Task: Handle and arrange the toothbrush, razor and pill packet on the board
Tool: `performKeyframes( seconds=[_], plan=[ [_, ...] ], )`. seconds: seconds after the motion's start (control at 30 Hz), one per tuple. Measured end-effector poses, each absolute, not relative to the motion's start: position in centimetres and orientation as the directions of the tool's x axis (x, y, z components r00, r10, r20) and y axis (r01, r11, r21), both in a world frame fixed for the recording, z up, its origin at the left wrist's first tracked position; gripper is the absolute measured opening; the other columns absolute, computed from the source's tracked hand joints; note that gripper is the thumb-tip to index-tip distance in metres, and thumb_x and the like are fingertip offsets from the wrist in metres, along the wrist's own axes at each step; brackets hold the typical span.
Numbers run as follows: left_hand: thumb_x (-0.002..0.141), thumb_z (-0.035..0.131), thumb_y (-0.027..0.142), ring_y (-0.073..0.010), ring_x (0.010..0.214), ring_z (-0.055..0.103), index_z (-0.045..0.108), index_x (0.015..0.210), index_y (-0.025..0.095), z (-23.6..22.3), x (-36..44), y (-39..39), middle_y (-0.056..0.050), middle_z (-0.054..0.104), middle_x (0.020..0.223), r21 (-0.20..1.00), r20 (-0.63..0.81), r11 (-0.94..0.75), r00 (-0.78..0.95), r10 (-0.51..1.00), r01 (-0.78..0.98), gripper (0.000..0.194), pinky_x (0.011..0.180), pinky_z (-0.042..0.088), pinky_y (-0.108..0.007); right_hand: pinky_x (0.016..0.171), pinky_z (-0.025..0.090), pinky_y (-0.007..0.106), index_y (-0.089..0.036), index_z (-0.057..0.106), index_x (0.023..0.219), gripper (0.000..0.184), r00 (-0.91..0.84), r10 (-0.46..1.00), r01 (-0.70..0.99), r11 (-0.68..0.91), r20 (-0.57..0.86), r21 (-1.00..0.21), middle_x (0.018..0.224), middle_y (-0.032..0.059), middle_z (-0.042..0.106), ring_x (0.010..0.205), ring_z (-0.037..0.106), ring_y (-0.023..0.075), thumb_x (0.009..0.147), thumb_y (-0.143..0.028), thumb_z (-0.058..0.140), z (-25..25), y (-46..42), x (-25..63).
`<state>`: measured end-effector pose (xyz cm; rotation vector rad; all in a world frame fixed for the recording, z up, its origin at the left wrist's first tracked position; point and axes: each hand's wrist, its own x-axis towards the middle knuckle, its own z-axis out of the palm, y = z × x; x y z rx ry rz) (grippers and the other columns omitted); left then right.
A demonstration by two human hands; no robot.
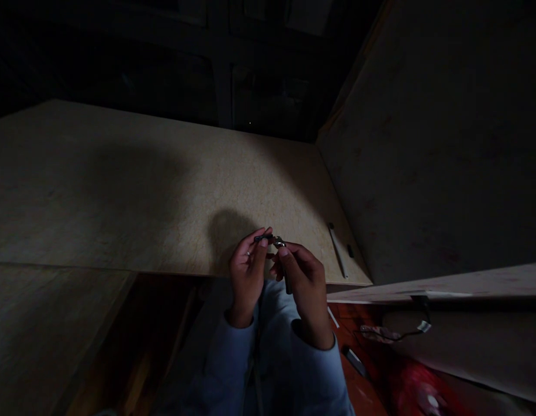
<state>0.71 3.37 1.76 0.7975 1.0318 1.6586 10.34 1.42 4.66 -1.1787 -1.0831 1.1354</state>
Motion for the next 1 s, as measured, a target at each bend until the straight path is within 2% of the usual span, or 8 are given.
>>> performKeyframes(
  seconds=[0.23, 0.4, 0.5, 0.67, 0.83, 1.0],
  plan=[
    [0.092, 0.067, 0.041, -0.0223, 0.107, 0.073, 0.07, 0.117, 0.019, 1.68, 1.17, 2.88, -0.012, 0.075, 0.12, 0.923, 0.075, -0.181, -0.303, 0.95, -0.339, 0.034, 0.088, 0.059, -0.031, 0.052, 0.047, 0.023, -0.018, 0.075, 0.098, 0.026, 0.121, 0.992, -0.056, 0.046, 0.039, -0.997, 0.069, 0.0005, 0.069, 0.053, 0.058, 0.0109, 0.09, -0.042, 0.066, 4.56, 1.21, 9.81],
    [0.092, 0.067, 0.038, -0.0236, 0.112, 0.071, 0.072, 0.118, 0.02, 1.38, 1.4, 2.74, -0.011, 0.075, 0.121, 0.917, 0.079, -0.182, -0.287, 0.955, -0.355, 0.032, 0.098, 0.056, -0.034, 0.052, 0.049, 0.024, -0.018, 0.076, 0.098, 0.026, 0.173, 0.983, 0.012, 0.056, 0.057, -0.998, 0.068, 0.0003, 0.069, 0.053, 0.058, 0.0113, 0.091, -0.04, 0.066, 4.63, 1.14, 9.54],
    [0.092, 0.067, 0.038, -0.0238, 0.114, 0.07, 0.073, 0.118, 0.021, 1.37, 1.47, 2.68, -0.011, 0.074, 0.122, 0.906, 0.081, -0.185, -0.273, 0.959, -0.381, 0.032, 0.1, 0.055, -0.035, 0.05, 0.048, 0.023, -0.018, 0.076, 0.097, 0.026, 0.188, 0.98, 0.042, 0.061, 0.067, -0.997, 0.066, -0.0001, 0.068, 0.051, 0.057, 0.0113, 0.09, -0.04, 0.066, 4.78, 1.06, 9.46],
    [0.091, 0.067, 0.04, -0.024, 0.117, 0.069, 0.073, 0.12, 0.022, 1.61, 1.48, 2.48, -0.011, 0.073, 0.125, 0.891, 0.096, -0.186, -0.23, 0.969, -0.413, 0.034, 0.104, 0.054, -0.036, 0.051, 0.047, 0.023, -0.019, 0.078, 0.099, 0.026, 0.193, 0.977, 0.072, 0.074, 0.087, -0.995, 0.073, 0.002, 0.072, 0.055, 0.059, 0.0117, 0.09, -0.04, 0.066, 4.79, 0.96, 9.56],
    [0.09, 0.069, 0.038, -0.0249, 0.118, 0.068, 0.073, 0.123, 0.024, 1.79, 1.27, 2.33, -0.01, 0.073, 0.126, 0.847, 0.072, -0.143, -0.157, 0.985, -0.512, 0.036, 0.106, 0.052, -0.037, 0.051, 0.047, 0.023, -0.019, 0.078, 0.102, 0.027, 0.205, 0.974, 0.085, 0.085, 0.101, -0.993, 0.067, -0.0002, 0.069, 0.053, 0.056, 0.0109, 0.091, -0.04, 0.065, 4.83, 0.79, 9.85],
    [0.091, 0.066, 0.046, -0.0265, 0.114, 0.07, 0.077, 0.115, 0.02, 1.89, 0.86, 2.64, -0.013, 0.075, 0.12, 0.784, 0.044, -0.089, -0.088, 0.995, -0.615, 0.037, 0.106, 0.051, -0.041, 0.051, 0.047, 0.024, -0.019, 0.078, 0.1, 0.025, 0.202, 0.971, 0.083, 0.115, 0.13, -0.99, 0.066, -0.0003, 0.067, 0.053, 0.056, 0.0115, 0.092, -0.039, 0.066, 5.09, 0.54, 10.21]
  ],
)
